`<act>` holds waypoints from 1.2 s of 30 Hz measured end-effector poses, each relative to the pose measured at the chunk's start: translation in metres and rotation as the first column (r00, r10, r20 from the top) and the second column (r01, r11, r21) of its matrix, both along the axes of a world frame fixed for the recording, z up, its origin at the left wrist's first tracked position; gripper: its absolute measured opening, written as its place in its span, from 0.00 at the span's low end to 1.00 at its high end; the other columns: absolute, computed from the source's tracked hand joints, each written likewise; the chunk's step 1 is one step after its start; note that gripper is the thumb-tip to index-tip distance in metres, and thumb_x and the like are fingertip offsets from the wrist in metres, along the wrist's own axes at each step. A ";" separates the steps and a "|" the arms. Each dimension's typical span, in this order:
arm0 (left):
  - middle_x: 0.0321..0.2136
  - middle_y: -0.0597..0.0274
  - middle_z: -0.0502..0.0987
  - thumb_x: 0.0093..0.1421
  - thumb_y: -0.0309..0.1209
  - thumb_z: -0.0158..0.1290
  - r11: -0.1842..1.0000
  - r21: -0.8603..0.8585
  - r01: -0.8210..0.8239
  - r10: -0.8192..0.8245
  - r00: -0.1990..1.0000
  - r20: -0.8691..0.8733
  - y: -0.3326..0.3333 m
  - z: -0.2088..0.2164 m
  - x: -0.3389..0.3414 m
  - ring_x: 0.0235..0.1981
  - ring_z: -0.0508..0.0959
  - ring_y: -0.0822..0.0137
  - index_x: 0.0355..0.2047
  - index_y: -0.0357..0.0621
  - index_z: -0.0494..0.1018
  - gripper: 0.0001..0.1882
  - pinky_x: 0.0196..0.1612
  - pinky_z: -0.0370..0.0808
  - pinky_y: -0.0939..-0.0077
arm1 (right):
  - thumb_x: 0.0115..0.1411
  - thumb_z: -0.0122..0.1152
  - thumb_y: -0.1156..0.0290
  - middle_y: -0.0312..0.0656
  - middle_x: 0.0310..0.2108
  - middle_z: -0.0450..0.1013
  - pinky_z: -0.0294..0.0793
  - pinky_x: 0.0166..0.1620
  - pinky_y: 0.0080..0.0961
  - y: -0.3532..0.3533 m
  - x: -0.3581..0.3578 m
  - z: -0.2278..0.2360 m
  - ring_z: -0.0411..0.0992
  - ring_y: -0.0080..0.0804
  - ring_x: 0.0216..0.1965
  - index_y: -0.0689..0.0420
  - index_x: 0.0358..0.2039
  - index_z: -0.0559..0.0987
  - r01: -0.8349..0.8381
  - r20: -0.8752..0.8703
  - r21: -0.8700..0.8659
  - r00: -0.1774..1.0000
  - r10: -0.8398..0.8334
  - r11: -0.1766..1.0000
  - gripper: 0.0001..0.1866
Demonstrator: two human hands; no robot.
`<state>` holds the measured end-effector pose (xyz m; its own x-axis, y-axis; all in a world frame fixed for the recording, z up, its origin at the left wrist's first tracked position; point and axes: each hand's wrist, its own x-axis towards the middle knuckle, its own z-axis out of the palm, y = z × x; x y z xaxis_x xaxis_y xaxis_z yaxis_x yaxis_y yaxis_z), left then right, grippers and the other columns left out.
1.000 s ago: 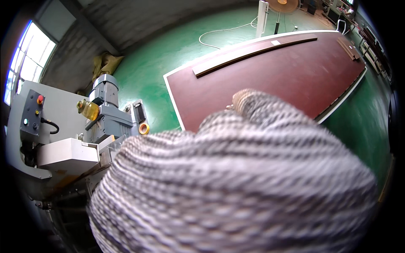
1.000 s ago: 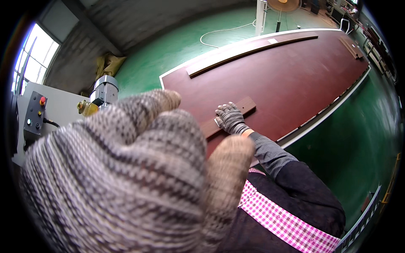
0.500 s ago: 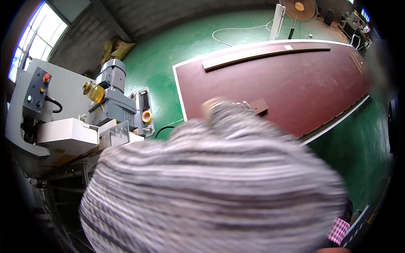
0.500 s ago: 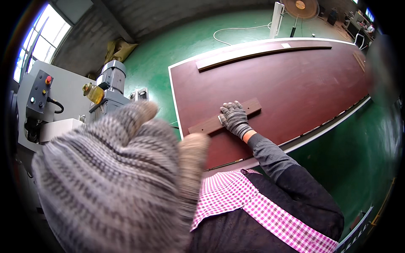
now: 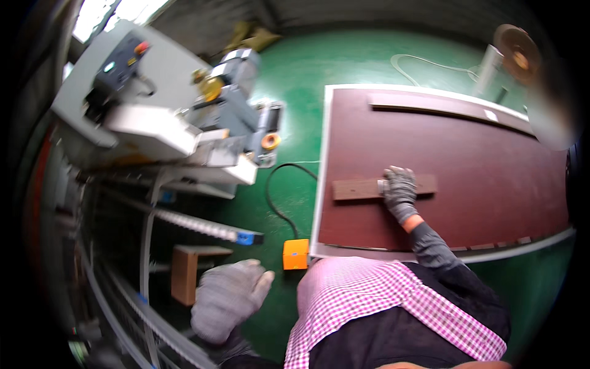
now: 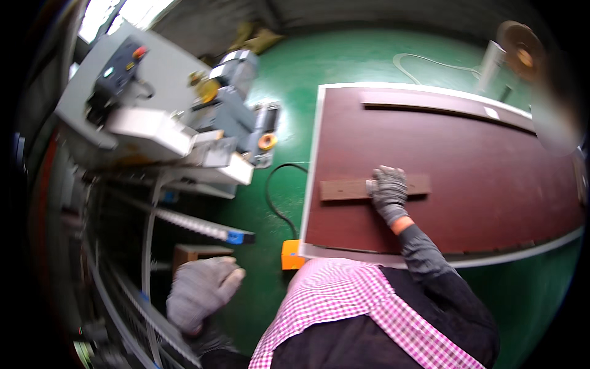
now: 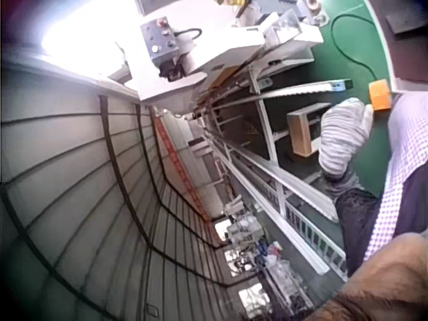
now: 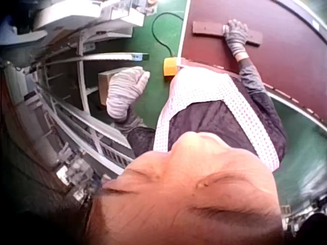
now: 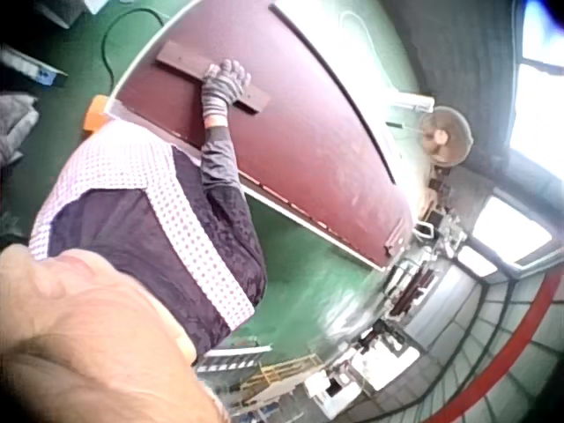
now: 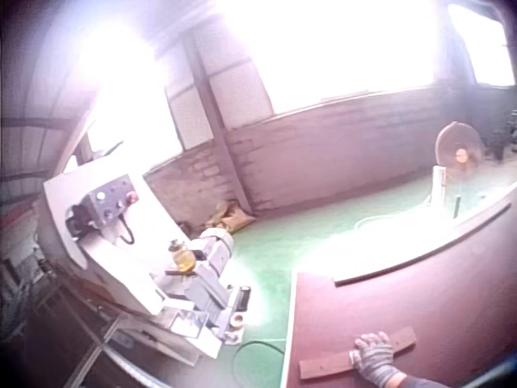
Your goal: The person takes wood boards from a stack on a table and feeds them one at a time into an edge-banding machine, placing each board back on a stack after it passes through.
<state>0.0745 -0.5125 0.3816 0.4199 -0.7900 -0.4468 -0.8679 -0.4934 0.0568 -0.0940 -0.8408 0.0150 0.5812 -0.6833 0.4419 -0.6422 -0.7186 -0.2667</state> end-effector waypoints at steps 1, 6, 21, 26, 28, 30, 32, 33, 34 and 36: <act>0.32 0.54 0.80 0.62 0.40 0.52 0.999 -0.033 -0.038 0.037 0.998 -0.043 0.016 -0.024 0.010 0.35 0.80 0.53 0.34 0.42 0.77 0.14 0.39 0.77 0.61 | 0.57 0.55 0.60 0.44 0.50 0.72 0.53 0.66 0.50 0.001 0.002 0.003 0.66 0.45 0.56 0.52 0.45 0.77 -0.008 -0.046 0.007 0.999 0.009 1.000 0.17; 0.47 0.47 0.79 0.61 0.46 0.57 0.893 -0.155 -0.422 0.321 0.839 -0.439 0.088 -0.133 0.034 0.47 0.80 0.55 0.52 0.37 0.74 0.28 0.49 0.76 0.68 | 0.59 0.56 0.57 0.49 0.55 0.71 0.49 0.69 0.48 0.010 0.028 0.022 0.64 0.46 0.61 0.58 0.54 0.74 0.018 -0.141 0.089 0.990 -0.006 0.996 0.25; 0.52 0.46 0.75 0.62 0.50 0.53 0.863 -0.207 -0.461 0.376 0.860 -0.345 0.090 -0.197 0.114 0.54 0.74 0.50 0.56 0.38 0.71 0.31 0.58 0.70 0.62 | 0.57 0.58 0.64 0.49 0.49 0.73 0.63 0.59 0.47 0.023 0.048 0.010 0.68 0.51 0.53 0.56 0.33 0.76 -0.069 -0.022 0.053 0.997 0.070 0.996 0.09; 0.49 0.45 0.77 0.60 0.50 0.55 0.847 -0.232 -0.478 0.404 0.863 -0.303 0.098 -0.204 0.128 0.52 0.75 0.49 0.55 0.39 0.72 0.31 0.57 0.71 0.62 | 0.57 0.57 0.65 0.48 0.48 0.73 0.63 0.59 0.46 0.024 0.047 0.005 0.68 0.50 0.53 0.56 0.35 0.77 -0.074 0.002 0.056 0.997 0.074 0.996 0.09; 0.49 0.45 0.77 0.60 0.50 0.56 0.836 -0.228 -0.499 0.421 0.851 -0.314 0.090 -0.190 0.133 0.52 0.76 0.49 0.54 0.39 0.72 0.31 0.56 0.72 0.62 | 0.58 0.56 0.66 0.48 0.48 0.74 0.63 0.59 0.45 0.021 0.043 0.000 0.68 0.49 0.54 0.56 0.36 0.78 -0.048 -0.006 0.075 0.999 0.048 0.996 0.09; 0.48 0.44 0.77 0.59 0.49 0.57 0.809 -0.296 -0.508 0.418 0.851 -0.318 0.089 -0.189 0.137 0.50 0.76 0.48 0.54 0.40 0.73 0.30 0.55 0.72 0.62 | 0.58 0.56 0.65 0.47 0.48 0.74 0.63 0.60 0.45 0.020 0.043 -0.002 0.68 0.49 0.53 0.57 0.36 0.78 -0.053 -0.012 0.062 0.998 0.054 0.997 0.10; 0.48 0.45 0.77 0.59 0.48 0.58 0.789 -0.365 -0.494 0.414 0.866 -0.279 0.091 -0.199 0.145 0.50 0.77 0.49 0.54 0.40 0.73 0.29 0.55 0.72 0.63 | 0.59 0.56 0.65 0.46 0.48 0.75 0.63 0.60 0.44 0.020 0.043 -0.002 0.69 0.47 0.53 0.57 0.36 0.79 -0.049 -0.019 0.038 0.999 0.050 0.998 0.10; 0.49 0.45 0.77 0.58 0.46 0.59 0.769 -0.432 -0.472 0.408 0.882 -0.236 0.093 -0.205 0.150 0.50 0.77 0.49 0.54 0.40 0.72 0.29 0.56 0.72 0.63 | 0.59 0.56 0.65 0.46 0.48 0.75 0.63 0.60 0.44 0.020 0.044 -0.001 0.69 0.47 0.53 0.57 0.36 0.79 -0.057 -0.018 0.035 0.998 0.058 0.998 0.10; 0.50 0.44 0.76 0.58 0.44 0.60 0.731 -0.486 -0.479 0.418 0.877 -0.237 0.095 -0.213 0.156 0.50 0.77 0.49 0.54 0.39 0.72 0.29 0.56 0.72 0.63 | 0.59 0.55 0.65 0.46 0.48 0.75 0.63 0.60 0.45 0.020 0.044 -0.001 0.69 0.47 0.53 0.57 0.36 0.79 -0.061 -0.016 0.044 0.998 0.061 0.997 0.10; 0.51 0.44 0.75 0.58 0.43 0.60 0.707 -0.547 -0.449 0.441 0.884 -0.156 0.094 -0.220 0.170 0.51 0.76 0.50 0.54 0.38 0.71 0.29 0.56 0.72 0.64 | 0.59 0.55 0.65 0.46 0.48 0.74 0.62 0.61 0.45 0.018 0.043 -0.005 0.69 0.47 0.53 0.57 0.37 0.79 -0.069 -0.019 0.046 0.997 0.070 0.997 0.11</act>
<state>0.2449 -0.4180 0.1611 0.7846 -0.6200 -0.0010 -0.5529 -0.7003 0.4516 -0.0507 -0.8225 0.0096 0.6369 -0.6599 0.3986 -0.5966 -0.7493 -0.2874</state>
